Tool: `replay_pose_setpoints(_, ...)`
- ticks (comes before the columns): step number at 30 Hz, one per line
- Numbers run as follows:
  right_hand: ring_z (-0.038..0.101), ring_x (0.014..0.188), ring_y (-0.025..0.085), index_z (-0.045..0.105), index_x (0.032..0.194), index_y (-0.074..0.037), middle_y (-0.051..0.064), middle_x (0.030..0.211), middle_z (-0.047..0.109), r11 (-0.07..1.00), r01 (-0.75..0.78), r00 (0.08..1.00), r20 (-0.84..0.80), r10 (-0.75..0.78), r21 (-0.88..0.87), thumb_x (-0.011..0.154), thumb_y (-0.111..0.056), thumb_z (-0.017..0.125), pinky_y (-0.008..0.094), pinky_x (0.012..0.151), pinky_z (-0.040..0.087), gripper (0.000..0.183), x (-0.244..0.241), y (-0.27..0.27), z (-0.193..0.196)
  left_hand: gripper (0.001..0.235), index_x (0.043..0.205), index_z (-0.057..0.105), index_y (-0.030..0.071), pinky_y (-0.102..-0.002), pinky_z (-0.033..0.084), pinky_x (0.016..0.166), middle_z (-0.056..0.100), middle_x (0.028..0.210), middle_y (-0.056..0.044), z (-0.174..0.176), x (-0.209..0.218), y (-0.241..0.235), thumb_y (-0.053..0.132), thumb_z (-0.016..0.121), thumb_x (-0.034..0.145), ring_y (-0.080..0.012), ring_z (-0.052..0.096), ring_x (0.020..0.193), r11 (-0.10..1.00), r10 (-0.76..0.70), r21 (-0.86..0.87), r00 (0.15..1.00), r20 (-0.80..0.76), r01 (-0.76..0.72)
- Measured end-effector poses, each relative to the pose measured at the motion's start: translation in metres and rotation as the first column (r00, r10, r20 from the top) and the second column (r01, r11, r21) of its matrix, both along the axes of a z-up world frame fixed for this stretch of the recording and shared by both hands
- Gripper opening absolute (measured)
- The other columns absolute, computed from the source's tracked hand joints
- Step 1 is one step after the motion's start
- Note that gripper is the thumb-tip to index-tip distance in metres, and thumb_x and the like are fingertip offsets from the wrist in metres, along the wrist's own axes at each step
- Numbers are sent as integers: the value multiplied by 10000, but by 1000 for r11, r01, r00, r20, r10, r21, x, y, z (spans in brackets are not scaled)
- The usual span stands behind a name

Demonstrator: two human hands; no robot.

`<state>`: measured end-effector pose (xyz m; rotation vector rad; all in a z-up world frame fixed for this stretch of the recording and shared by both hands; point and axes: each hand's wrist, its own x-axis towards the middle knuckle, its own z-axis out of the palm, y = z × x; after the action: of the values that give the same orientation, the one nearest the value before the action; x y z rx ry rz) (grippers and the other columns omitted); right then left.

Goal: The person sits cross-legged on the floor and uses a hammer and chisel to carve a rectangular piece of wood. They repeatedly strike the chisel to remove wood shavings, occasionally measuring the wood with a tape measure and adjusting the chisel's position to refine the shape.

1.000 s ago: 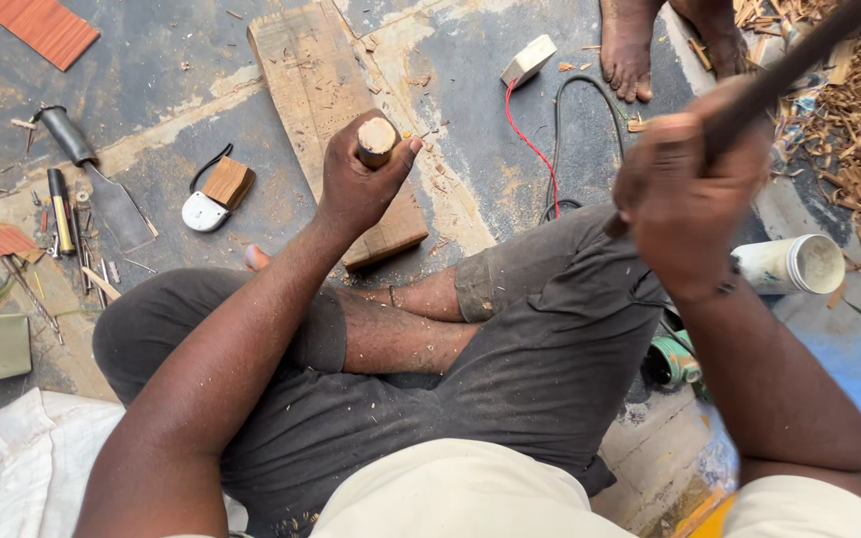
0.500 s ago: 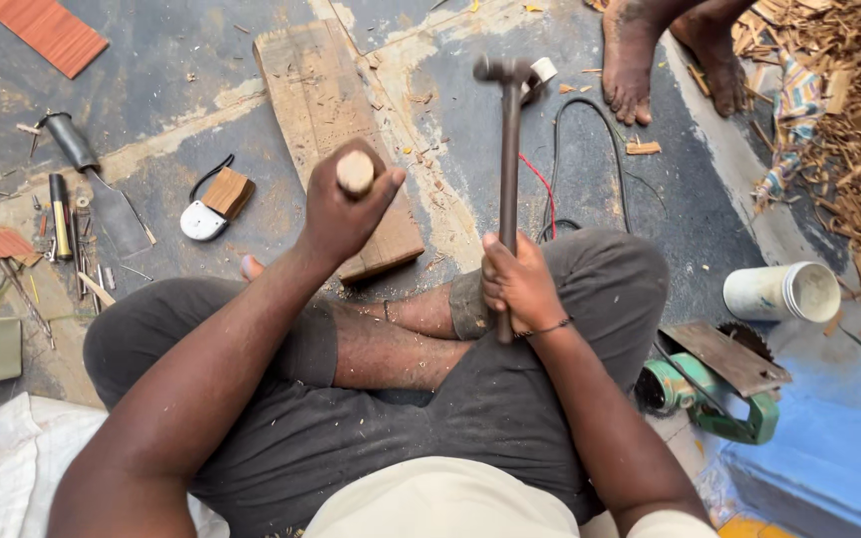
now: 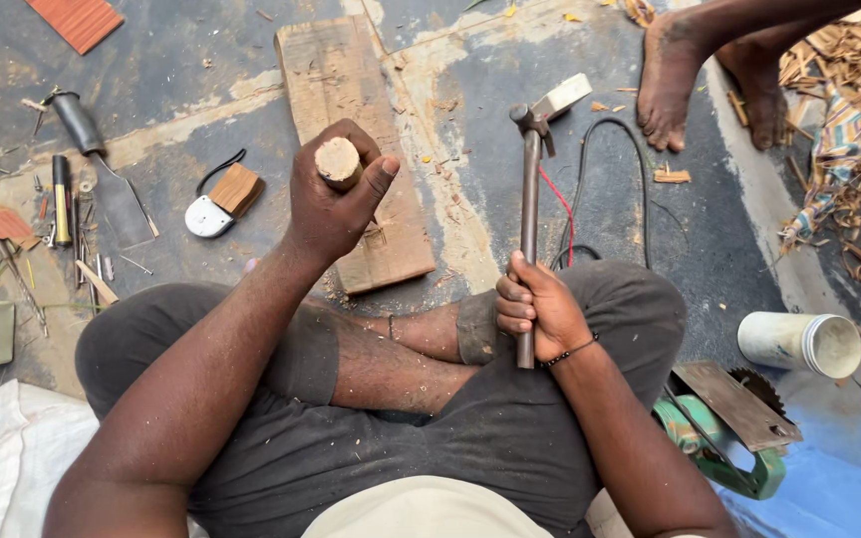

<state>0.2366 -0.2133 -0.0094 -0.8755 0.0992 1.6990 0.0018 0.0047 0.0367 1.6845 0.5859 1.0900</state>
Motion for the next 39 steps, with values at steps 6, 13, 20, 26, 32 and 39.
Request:
replay_pose_setpoints(6, 400, 447, 20, 479, 885, -125, -58, 613, 438, 996, -52, 999, -17, 51, -67, 1092, -298, 525, 181, 367, 368, 274, 0, 5, 4, 286, 840, 588, 81, -259, 463, 624, 587, 726, 24, -5, 9, -12, 248, 754, 1002, -61, 564, 680, 993, -103, -68, 992, -73, 99)
replay_pose_setpoints(13, 389, 450, 6, 455, 887, -140, -63, 618, 435, 995, -55, 996, 72, 61, -83, 1087, -296, 531, 167, 367, 358, 265, -9, 5, 15, 289, 882, 594, 72, -265, 460, 650, 595, 804, 2, -2, 10, -16, 267, 749, 1028, -74, 563, 728, 990, -133, -54, 989, -66, 129)
replay_pose_setpoints(20, 413, 447, -2, 442, 911, -128, -62, 618, 444, 997, -31, 995, 88, 37, -76, 1095, -261, 524, 158, 357, 375, 242, -9, 5, 18, 289, 874, 602, 100, -253, 505, 611, 595, 772, 13, -19, 13, -13, 298, 720, 1047, -60, 582, 690, 992, -117, -55, 993, -32, 115)
replay_pose_setpoints(26, 403, 440, -4, 412, 1005, -139, -66, 618, 438, 994, -46, 981, 185, 64, -100, 1080, -236, 533, 162, 346, 355, 173, -13, 4, 18, 291, 900, 588, 98, -271, 490, 604, 591, 752, 8, -20, 15, -14, 303, 715, 1064, -80, 583, 682, 998, -60, -1, 997, -47, 60)
replay_pose_setpoints(32, 381, 442, 49, 440, 991, -130, -47, 624, 420, 981, -23, 800, 593, -98, 192, 1100, -341, 522, 219, 356, 347, 251, -24, -4, 43, 275, 880, 579, 107, -246, 531, 580, 599, 727, 21, -27, 31, -18, 270, 732, 1040, -62, 605, 656, 996, -87, 9, 996, 31, 87)
replay_pose_setpoints(39, 382, 449, 69, 423, 972, -155, -41, 596, 397, 779, -16, 546, 658, -519, 627, 1148, -353, 534, 242, 414, 367, 287, -3, 4, 150, 252, 879, 586, 61, -265, 427, 551, 576, 649, -15, -10, 28, -22, 206, 748, 1006, -67, 546, 594, 992, -128, -14, 988, -81, 127)
